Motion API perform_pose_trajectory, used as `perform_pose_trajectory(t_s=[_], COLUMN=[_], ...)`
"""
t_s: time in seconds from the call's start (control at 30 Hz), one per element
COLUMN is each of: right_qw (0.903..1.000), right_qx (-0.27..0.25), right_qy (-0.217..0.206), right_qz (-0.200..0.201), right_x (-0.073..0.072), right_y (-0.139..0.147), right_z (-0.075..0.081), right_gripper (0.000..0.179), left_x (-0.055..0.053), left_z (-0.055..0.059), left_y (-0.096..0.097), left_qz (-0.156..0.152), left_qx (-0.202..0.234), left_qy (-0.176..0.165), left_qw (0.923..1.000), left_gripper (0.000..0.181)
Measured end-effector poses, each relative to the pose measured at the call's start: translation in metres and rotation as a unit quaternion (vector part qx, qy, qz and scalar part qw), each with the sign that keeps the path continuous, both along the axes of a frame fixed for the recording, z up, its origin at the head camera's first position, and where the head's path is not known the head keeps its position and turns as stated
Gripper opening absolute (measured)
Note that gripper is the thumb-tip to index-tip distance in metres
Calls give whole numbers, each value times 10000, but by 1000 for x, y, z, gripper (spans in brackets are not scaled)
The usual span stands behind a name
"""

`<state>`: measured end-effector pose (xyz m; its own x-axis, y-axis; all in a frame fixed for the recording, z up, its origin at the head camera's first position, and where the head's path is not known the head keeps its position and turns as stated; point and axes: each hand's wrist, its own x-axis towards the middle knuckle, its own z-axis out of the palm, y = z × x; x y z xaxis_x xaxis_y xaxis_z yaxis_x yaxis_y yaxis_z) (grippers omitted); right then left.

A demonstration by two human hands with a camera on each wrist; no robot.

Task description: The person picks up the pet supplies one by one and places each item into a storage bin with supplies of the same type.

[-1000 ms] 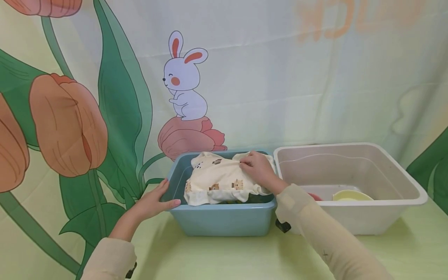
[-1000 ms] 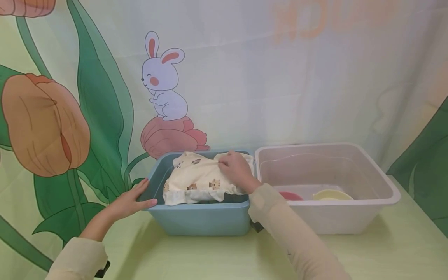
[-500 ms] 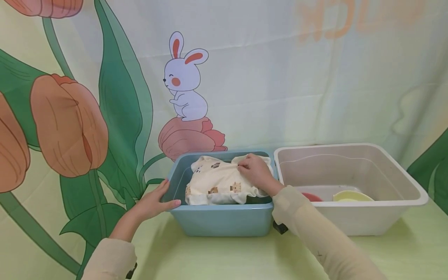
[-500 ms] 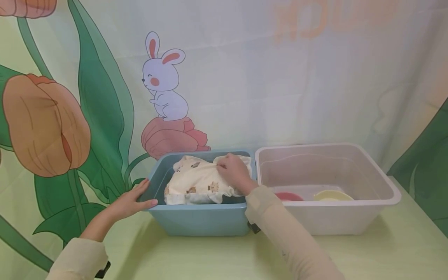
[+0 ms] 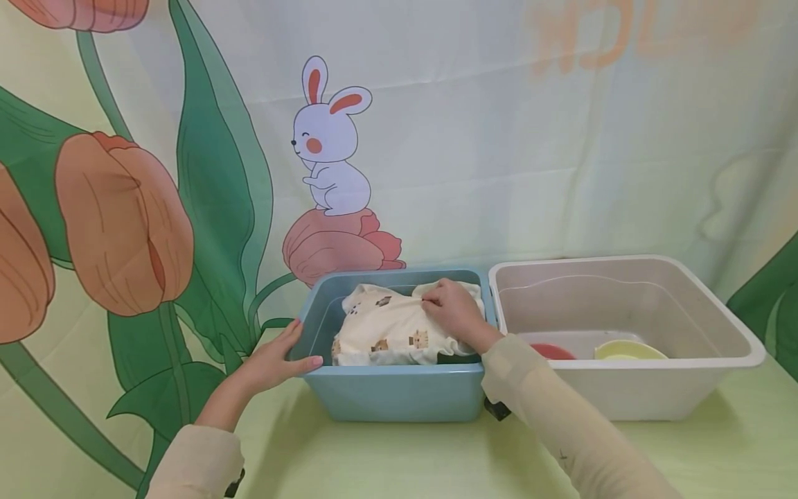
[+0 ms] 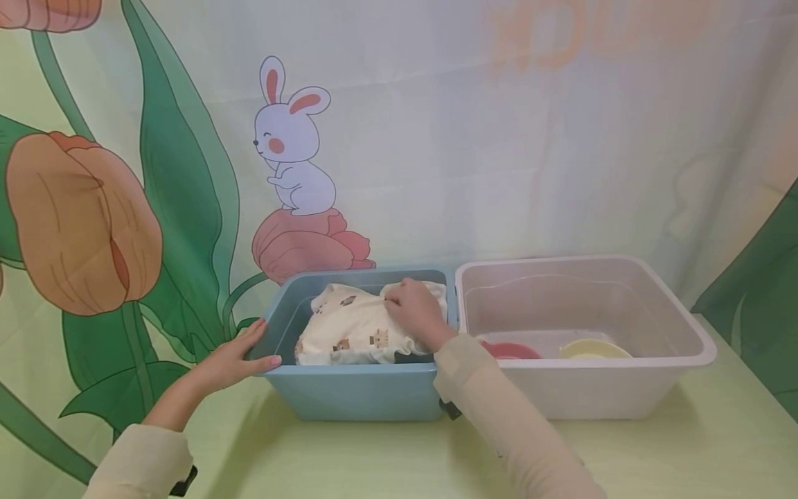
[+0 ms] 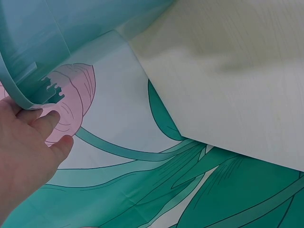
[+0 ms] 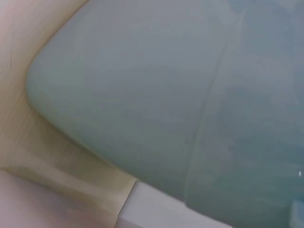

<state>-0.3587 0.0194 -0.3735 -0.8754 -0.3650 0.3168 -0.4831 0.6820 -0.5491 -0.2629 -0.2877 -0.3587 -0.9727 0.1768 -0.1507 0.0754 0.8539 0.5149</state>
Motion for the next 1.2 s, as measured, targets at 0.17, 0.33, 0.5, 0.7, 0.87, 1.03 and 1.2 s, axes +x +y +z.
perform_pose_trajectory(t_s=[0.17,0.33,0.5,0.7,0.87,1.03,1.2], right_qw=[9999,9996,9987,9955,9948,9941,9932], right_qx=[110,263,445,796,853,937,988], right_qy=[0,6,94,314,333,288,344], right_qz=[46,110,220,409,451,465,504], right_x=[0,1,3,4,4,4,4], right_y=[0,-1,-2,-3,-4,-4,-5], right_z=[-2,-2,-3,-5,-7,-7,-8], right_gripper=[21,21,18,17,16,16,16], left_x=[0,-1,-1,-2,-1,-2,-2], left_z=[0,-1,-2,-2,-2,-2,-3], left_y=[-1,-1,-1,-1,-2,-1,-2], left_qz=[-12,-14,-18,-38,-50,-28,-35], left_qx=[4,-6,14,35,31,26,14], left_qy=[9,16,44,73,85,62,64], left_qw=[10000,10000,10000,10000,9999,10000,10000], left_gripper=[94,95,95,95,95,95,95])
